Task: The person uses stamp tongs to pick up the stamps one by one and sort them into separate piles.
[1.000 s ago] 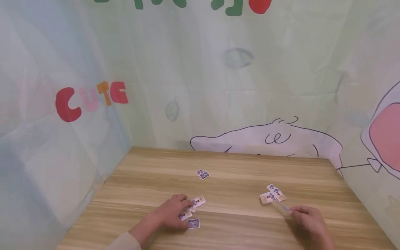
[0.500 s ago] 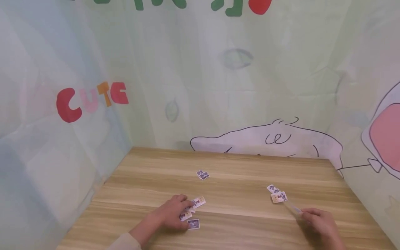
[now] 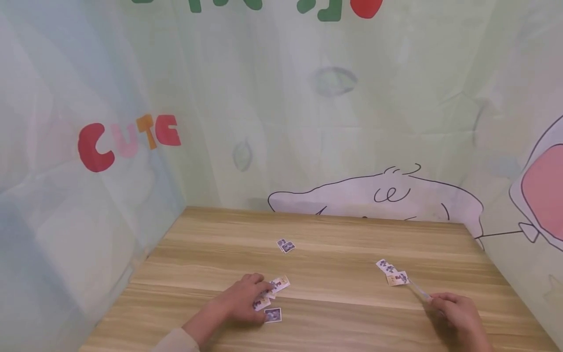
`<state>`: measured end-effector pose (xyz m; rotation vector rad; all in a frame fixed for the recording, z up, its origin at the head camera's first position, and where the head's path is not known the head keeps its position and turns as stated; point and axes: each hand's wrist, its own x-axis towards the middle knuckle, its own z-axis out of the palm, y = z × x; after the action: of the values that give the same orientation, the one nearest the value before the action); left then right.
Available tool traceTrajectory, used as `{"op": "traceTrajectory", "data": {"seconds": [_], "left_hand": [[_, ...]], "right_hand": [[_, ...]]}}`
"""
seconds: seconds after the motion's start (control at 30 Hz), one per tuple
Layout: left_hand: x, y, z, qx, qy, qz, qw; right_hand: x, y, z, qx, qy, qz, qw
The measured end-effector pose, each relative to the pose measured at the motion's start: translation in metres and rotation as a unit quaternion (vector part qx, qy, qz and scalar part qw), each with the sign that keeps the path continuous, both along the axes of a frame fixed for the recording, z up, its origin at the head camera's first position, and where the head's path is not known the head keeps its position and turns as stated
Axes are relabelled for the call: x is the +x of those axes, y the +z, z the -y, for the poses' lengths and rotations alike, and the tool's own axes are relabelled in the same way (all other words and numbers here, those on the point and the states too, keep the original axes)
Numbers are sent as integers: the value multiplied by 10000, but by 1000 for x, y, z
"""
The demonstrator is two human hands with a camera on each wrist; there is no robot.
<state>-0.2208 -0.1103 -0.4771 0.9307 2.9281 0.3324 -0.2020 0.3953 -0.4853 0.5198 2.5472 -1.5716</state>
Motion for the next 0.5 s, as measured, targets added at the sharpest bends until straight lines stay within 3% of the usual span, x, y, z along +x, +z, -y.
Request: {"op": "traceTrajectory", "data": {"seconds": [0.5], "left_hand": [[1, 3, 0, -5, 59, 105, 9999]], "right_hand": [[-3, -5, -4, 171, -29, 112, 9998]]}}
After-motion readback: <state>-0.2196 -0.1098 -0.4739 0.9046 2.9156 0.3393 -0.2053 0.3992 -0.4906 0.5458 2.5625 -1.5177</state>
